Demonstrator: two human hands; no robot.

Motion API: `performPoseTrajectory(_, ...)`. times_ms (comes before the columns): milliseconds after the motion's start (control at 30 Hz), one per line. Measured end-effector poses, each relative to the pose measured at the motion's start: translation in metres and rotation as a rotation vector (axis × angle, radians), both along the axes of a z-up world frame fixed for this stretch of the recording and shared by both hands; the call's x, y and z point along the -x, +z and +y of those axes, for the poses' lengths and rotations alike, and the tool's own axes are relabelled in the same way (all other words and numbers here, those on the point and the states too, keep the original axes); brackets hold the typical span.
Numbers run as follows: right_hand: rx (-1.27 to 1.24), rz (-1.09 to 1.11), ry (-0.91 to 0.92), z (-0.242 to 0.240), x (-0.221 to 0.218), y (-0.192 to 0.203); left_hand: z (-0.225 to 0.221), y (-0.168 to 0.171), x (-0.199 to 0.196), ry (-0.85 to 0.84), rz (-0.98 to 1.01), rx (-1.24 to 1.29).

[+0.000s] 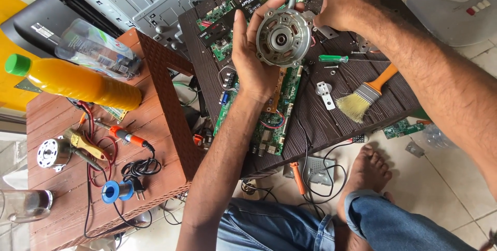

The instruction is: The person cleans a disassembled motor using a brush and a metal scraper. They brush the exterior and interior surfaces, then scrape debris from the inner housing. The person handles the motor parts and tools on a cluttered workbench.

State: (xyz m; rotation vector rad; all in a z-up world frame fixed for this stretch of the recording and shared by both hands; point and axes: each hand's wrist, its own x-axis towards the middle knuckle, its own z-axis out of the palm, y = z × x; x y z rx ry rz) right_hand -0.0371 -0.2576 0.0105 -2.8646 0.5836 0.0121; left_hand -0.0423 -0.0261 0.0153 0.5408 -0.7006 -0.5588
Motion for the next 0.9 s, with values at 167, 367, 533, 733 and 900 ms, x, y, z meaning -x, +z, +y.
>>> performPoseTrajectory(167,0.005,-0.018,0.054,-0.003,-0.006,-0.005,0.000,-0.001,0.000,-0.052,-0.005,0.033)
performPoseTrajectory(367,-0.361,-0.258,0.198,0.009,0.042,0.044,0.002,-0.001,0.000,-0.138,0.123,-0.030)
performPoseTrajectory(533,-1.010,-0.474,0.201,-0.020,0.089,0.049,-0.001,-0.002,0.001,-0.140,0.036,0.022)
performPoseTrajectory(733,-1.127,-0.532,0.228,0.005,0.158,0.078,0.001,0.012,0.009,-0.041,0.030,-0.151)
performPoseTrajectory(900,-0.951,-0.449,0.259,0.042,0.181,0.083,0.003,0.010,0.008,-0.141,0.073,-0.188)
